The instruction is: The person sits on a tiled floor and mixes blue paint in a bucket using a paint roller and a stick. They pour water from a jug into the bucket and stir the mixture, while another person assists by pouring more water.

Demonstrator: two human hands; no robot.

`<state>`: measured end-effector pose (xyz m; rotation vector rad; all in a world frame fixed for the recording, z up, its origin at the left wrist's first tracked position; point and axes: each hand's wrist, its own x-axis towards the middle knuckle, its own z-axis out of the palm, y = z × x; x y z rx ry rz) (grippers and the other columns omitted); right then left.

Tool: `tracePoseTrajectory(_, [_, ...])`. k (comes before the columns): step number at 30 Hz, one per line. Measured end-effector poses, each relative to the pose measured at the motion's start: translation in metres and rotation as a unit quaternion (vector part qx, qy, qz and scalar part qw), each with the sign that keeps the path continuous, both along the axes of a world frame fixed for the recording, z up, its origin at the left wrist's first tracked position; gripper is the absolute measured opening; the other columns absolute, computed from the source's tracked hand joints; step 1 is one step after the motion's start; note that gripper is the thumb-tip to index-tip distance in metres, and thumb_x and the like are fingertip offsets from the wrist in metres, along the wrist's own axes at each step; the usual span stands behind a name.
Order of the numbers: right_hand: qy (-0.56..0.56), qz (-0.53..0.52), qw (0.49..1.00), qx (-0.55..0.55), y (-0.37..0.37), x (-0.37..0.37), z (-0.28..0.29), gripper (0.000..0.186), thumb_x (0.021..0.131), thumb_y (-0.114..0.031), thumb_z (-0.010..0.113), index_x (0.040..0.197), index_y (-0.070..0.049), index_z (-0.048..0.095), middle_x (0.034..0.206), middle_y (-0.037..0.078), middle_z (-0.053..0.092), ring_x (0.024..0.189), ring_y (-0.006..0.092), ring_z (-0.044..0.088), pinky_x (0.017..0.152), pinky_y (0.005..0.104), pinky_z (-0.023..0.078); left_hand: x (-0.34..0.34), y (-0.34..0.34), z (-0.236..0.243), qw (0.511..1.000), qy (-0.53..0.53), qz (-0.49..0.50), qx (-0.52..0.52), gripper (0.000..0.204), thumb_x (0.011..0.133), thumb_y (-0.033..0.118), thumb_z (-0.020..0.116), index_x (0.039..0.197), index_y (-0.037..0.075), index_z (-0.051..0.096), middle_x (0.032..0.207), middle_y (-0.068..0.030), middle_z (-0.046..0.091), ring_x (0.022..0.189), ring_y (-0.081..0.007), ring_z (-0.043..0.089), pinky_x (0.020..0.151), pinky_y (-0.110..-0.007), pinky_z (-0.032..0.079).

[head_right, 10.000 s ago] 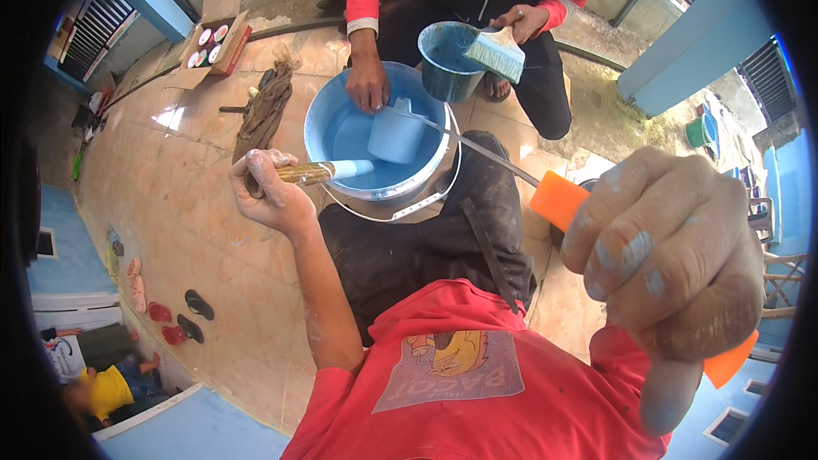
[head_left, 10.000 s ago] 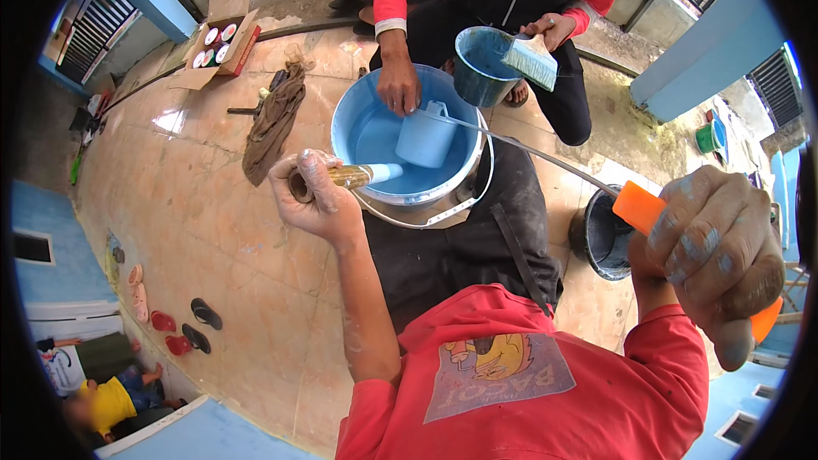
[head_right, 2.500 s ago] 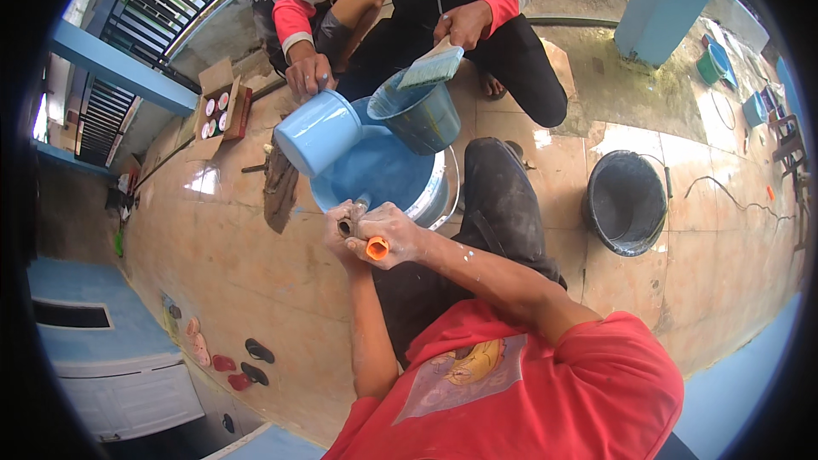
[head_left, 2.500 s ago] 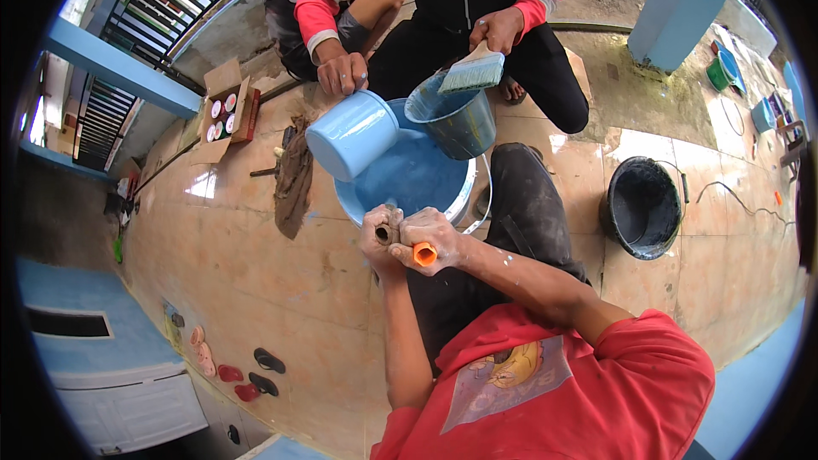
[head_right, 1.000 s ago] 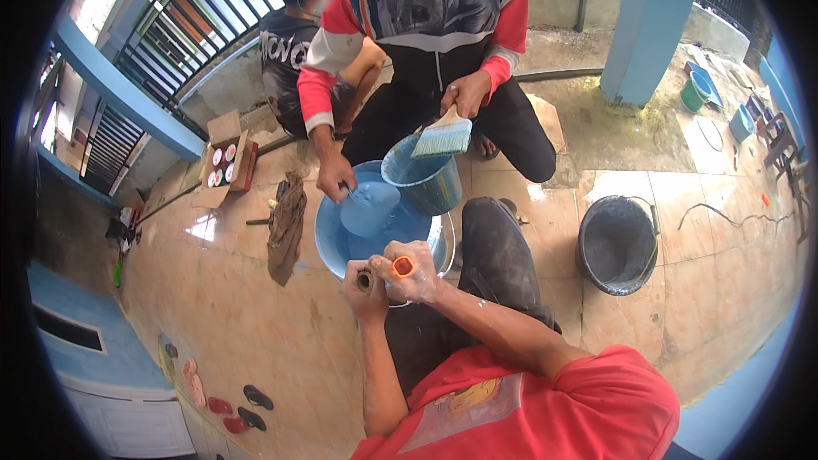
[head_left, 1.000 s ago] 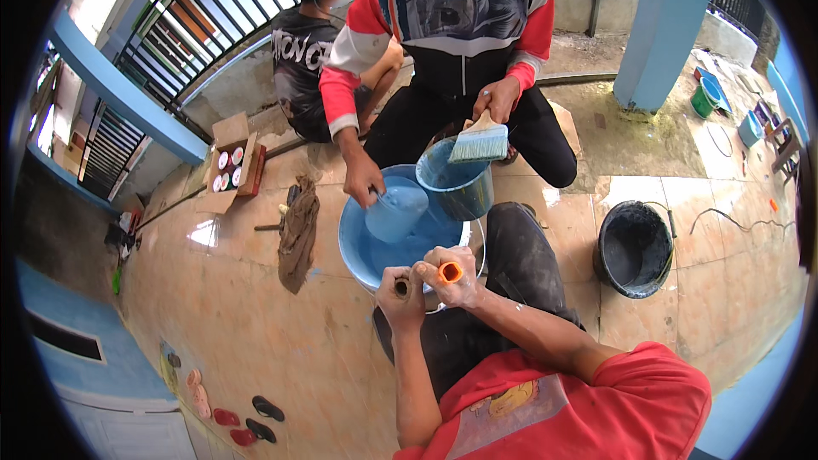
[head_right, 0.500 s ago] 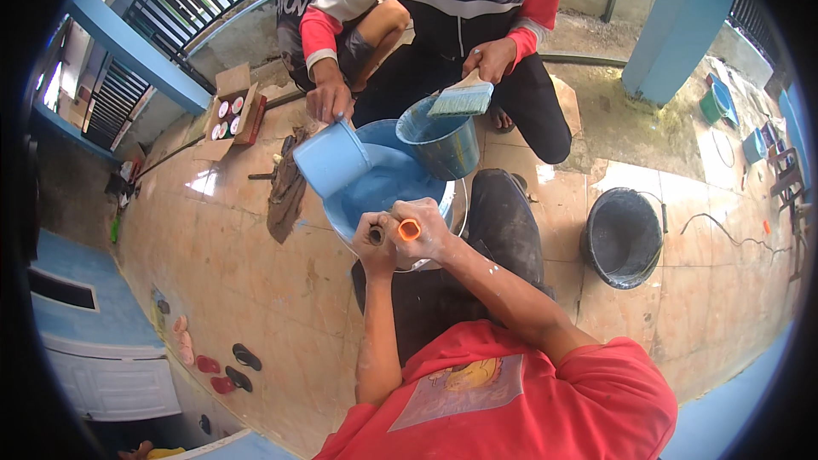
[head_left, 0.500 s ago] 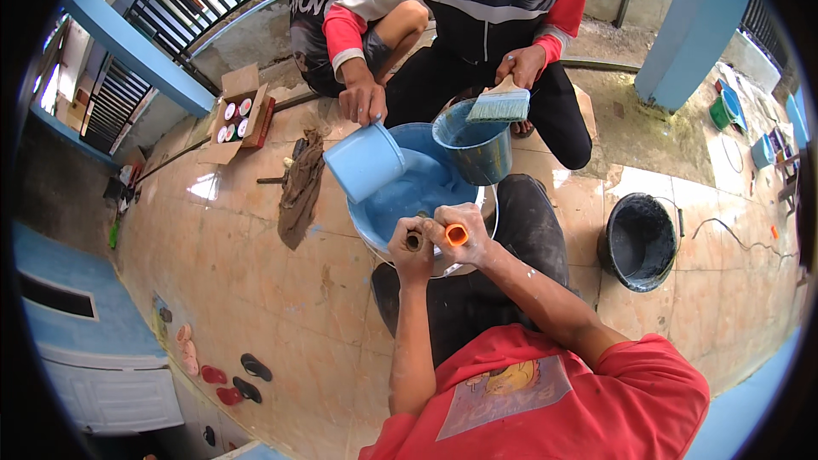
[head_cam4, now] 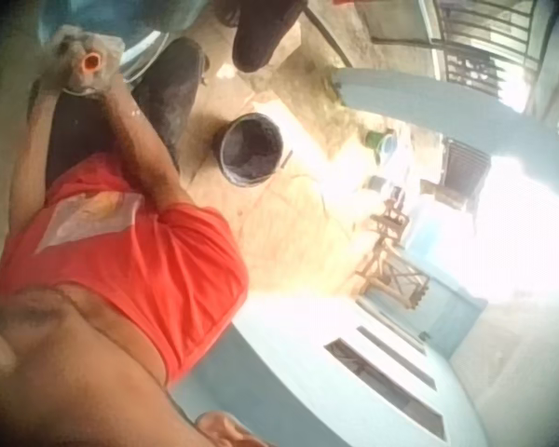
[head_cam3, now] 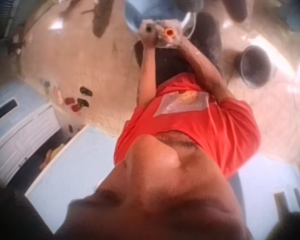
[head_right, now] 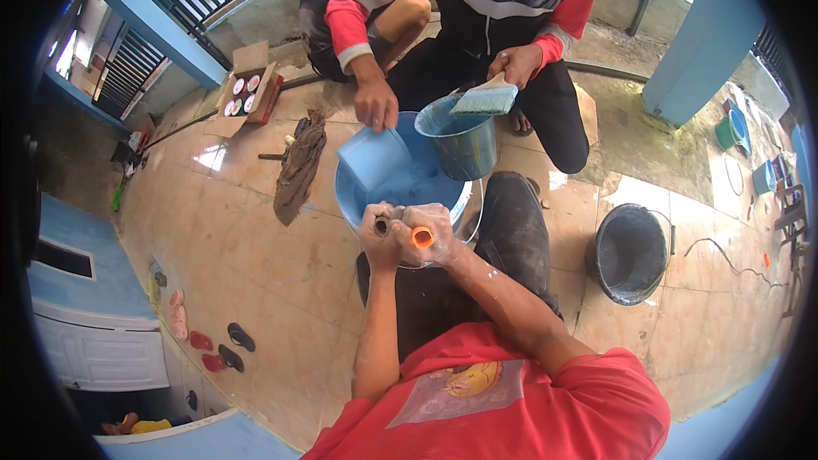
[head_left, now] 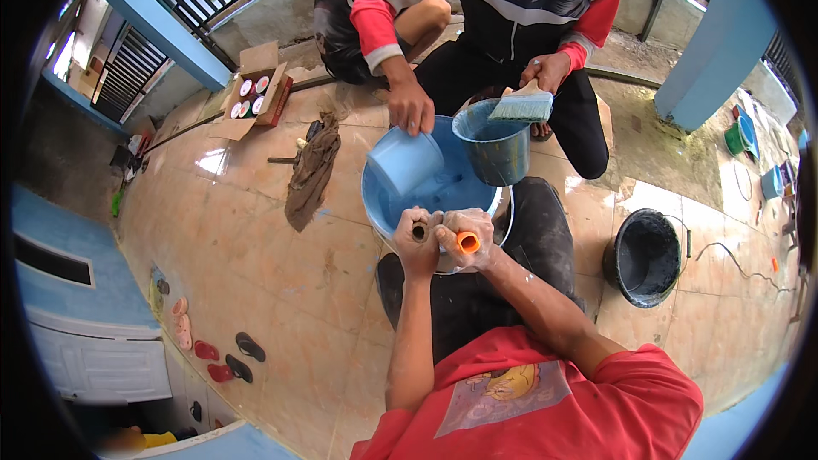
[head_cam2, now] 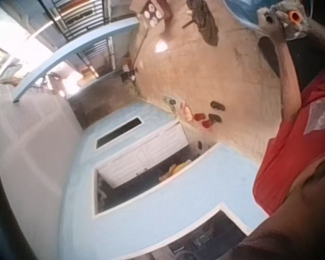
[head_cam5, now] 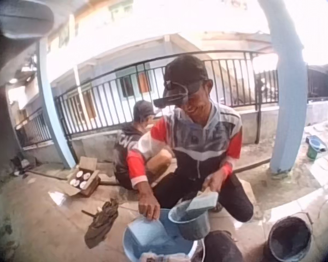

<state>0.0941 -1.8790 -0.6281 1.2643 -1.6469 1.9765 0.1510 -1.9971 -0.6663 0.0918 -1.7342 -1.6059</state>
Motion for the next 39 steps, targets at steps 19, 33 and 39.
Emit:
tracePoseTrajectory(19, [-0.045, -0.080, 0.995, -0.028, 0.005, 0.005, 0.016, 0.033, 0.093, -0.007, 0.072, 0.068, -0.004, 0.051, 0.059, 0.008, 0.058, 0.046, 0.0206, 0.055, 0.049, 0.0312, 0.044, 0.004, 0.012, 0.036, 0.991, -0.113, 0.043, -0.066, 0.028, 0.092, 0.014, 0.081, 0.081, 0.003, 0.058, 0.067, -0.0016, 0.053, 0.064, -0.0081, 0.047, 0.057, -0.028, 0.039])
tracePoseTrajectory(33, [-0.177, -0.116, 0.975, 0.073, 0.025, -0.015, 0.063, 0.040, 0.095, -0.014, 0.074, 0.064, -0.005, 0.051, 0.050, 0.003, 0.050, 0.047, 0.0056, 0.041, 0.044, 0.0287, 0.035, 0.006, 0.015, 0.071, 0.966, -0.224, -0.037, -0.127, 0.030, 0.091, 0.019, 0.082, 0.080, 0.003, 0.058, 0.066, -0.0025, 0.050, 0.061, -0.0106, 0.046, 0.057, -0.030, 0.040])
tracePoseTrajectory(39, [-0.145, -0.085, 0.985, -0.029, 0.006, 0.001, -0.012, 0.032, 0.094, -0.001, 0.070, 0.072, -0.010, 0.049, 0.069, -0.003, 0.049, 0.058, 0.0049, 0.042, 0.051, 0.0233, 0.034, 0.001, -0.005, 0.050, 0.986, -0.116, 0.063, -0.098, 0.026, 0.091, 0.017, 0.081, 0.079, 0.005, 0.061, 0.070, -0.0032, 0.055, 0.065, -0.0121, 0.051, 0.062, -0.032, 0.045])
